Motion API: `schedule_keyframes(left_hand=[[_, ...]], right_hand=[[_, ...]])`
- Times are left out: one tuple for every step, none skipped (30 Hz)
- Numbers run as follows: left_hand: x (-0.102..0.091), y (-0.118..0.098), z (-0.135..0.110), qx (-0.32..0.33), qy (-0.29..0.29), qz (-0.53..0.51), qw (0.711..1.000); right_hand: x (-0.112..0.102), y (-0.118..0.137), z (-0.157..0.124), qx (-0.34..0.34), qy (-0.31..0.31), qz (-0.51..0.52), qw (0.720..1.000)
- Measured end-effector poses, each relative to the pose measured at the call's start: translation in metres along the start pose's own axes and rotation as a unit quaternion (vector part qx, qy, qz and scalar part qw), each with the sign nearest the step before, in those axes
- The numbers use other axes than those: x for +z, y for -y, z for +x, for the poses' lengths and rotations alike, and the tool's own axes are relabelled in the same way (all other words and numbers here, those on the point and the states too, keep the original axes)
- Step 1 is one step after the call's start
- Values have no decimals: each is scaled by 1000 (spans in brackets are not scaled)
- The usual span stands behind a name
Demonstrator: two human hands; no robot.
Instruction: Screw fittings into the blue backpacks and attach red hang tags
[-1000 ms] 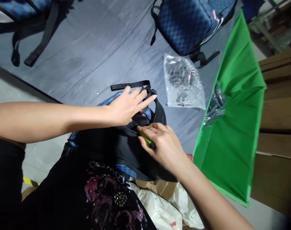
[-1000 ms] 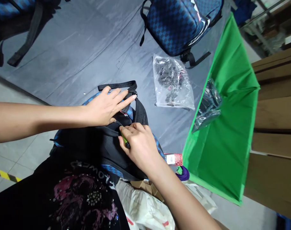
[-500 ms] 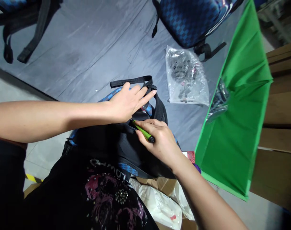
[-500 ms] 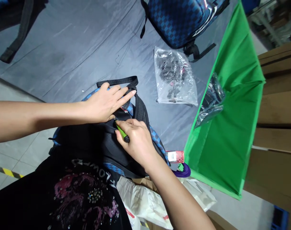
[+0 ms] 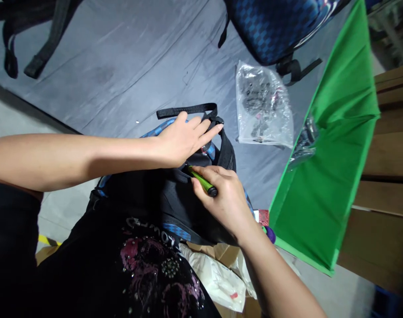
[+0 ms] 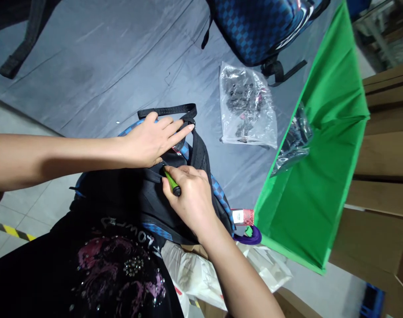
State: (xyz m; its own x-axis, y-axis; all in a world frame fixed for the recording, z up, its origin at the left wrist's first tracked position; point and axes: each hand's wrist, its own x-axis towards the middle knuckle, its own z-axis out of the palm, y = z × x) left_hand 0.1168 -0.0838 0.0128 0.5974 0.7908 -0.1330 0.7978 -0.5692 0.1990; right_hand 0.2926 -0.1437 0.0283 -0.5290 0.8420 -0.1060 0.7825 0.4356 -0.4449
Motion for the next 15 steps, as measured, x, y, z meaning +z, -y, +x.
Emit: schedule_keyframes(left_hand=[[0, 0, 0, 0, 1, -2, 1000], [0, 0, 0, 1, 3, -4, 1000], [0, 1, 0, 1, 5, -6, 1000], [0, 1, 0, 2, 6, -9, 1000], [0, 1, 0, 3, 5, -12, 1000], [0, 1, 0, 5, 4, -15, 1000], [0, 2, 0, 5, 2, -17, 1000], [1, 2, 0, 6, 1, -18, 1000], [1, 2, 0, 7, 1, -17, 1000], [1, 2, 0, 7, 3, -15, 1000], [1, 2, 0, 8, 5, -11, 1000], [1, 2, 0, 8, 6, -8, 1000], [1, 2, 0, 7, 6, -5, 1000], [1, 2, 0, 6, 5, -3, 1000], [1, 2, -1, 5, 4, -3, 1000]], right_hand=[[1, 1, 0, -1, -7, 8, 1000], [1, 2, 0, -2, -10, 17, 1000], [2, 2, 0, 0, -11, 24, 1000], [2, 3, 0, 4, -11, 26, 1000], [3, 4, -1, 11, -13, 23, 1000], [3, 4, -1, 17, -17, 20, 1000], [4, 5, -1, 19, -20, 19, 999], [5, 6, -1, 18, -22, 20, 999], [5, 7, -2, 18, -24, 22, 999], [6, 7, -2, 22, -24, 20, 999], [6, 8, -3, 28, -27, 16, 999], [7, 8, -3, 35, -30, 10, 999], [7, 9, -3, 39, -32, 9, 999], [6, 9, -4, 38, -30, 15, 999], [6, 9, -4, 35, -27, 24, 999]])
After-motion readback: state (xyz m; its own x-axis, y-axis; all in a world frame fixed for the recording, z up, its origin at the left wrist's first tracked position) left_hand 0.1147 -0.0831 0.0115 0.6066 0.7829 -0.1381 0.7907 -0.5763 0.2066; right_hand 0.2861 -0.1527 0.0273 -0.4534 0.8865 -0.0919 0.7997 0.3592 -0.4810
